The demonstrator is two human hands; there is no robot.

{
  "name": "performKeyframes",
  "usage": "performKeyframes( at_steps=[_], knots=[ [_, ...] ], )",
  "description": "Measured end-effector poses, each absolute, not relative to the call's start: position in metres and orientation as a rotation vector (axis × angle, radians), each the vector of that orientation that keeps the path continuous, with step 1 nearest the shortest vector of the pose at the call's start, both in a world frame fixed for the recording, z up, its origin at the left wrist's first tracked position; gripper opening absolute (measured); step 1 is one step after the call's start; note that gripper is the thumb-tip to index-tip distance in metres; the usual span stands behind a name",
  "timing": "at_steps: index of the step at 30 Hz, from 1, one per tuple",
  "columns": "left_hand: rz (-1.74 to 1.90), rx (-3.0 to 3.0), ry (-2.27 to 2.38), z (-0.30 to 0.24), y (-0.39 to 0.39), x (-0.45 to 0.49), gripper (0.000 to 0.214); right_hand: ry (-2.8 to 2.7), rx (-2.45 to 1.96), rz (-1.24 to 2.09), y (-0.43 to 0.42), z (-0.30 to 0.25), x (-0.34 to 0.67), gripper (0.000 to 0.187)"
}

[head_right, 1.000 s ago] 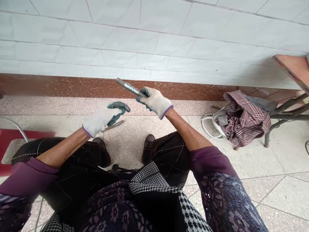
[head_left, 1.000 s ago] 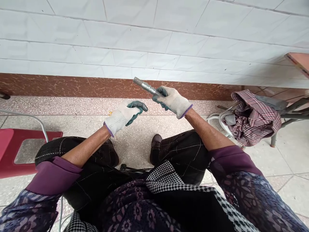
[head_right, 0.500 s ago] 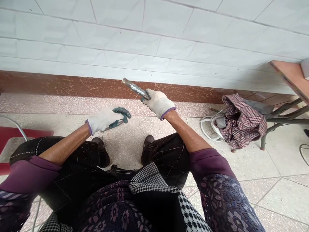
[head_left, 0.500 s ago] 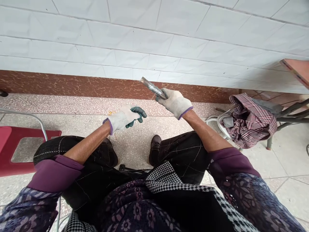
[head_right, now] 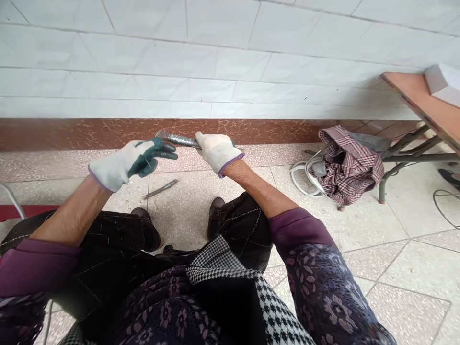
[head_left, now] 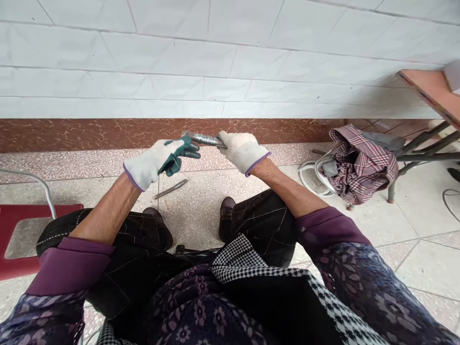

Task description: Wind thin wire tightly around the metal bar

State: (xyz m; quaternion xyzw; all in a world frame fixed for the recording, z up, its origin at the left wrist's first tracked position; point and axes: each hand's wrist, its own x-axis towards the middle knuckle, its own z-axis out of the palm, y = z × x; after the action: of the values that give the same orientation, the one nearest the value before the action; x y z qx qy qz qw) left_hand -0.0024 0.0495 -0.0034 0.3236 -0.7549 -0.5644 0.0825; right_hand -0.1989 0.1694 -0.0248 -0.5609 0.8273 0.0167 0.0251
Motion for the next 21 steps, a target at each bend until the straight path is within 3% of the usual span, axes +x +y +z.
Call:
performKeyframes(
  at_steps=[13,17,21],
  knots=[
    [-1.491,0.892,-2.179,0.003,0.076,-0.008,0.013,2.559,-1.749,0.051,0.169,-0.028,-0.2,0.034],
    [-1.373,0.797,-2.391,-0.002,0.081,-0.004,0.02,2.471,-1.897,-0.195,0.176,-0.032,-0.196,0.054],
    [-1.335,0.62,-2.679,-0.017,0.094,-0.006,0.022,2.348,-1.912,-0.451,0.181,-0.039,-0.194,0.049]
  ],
)
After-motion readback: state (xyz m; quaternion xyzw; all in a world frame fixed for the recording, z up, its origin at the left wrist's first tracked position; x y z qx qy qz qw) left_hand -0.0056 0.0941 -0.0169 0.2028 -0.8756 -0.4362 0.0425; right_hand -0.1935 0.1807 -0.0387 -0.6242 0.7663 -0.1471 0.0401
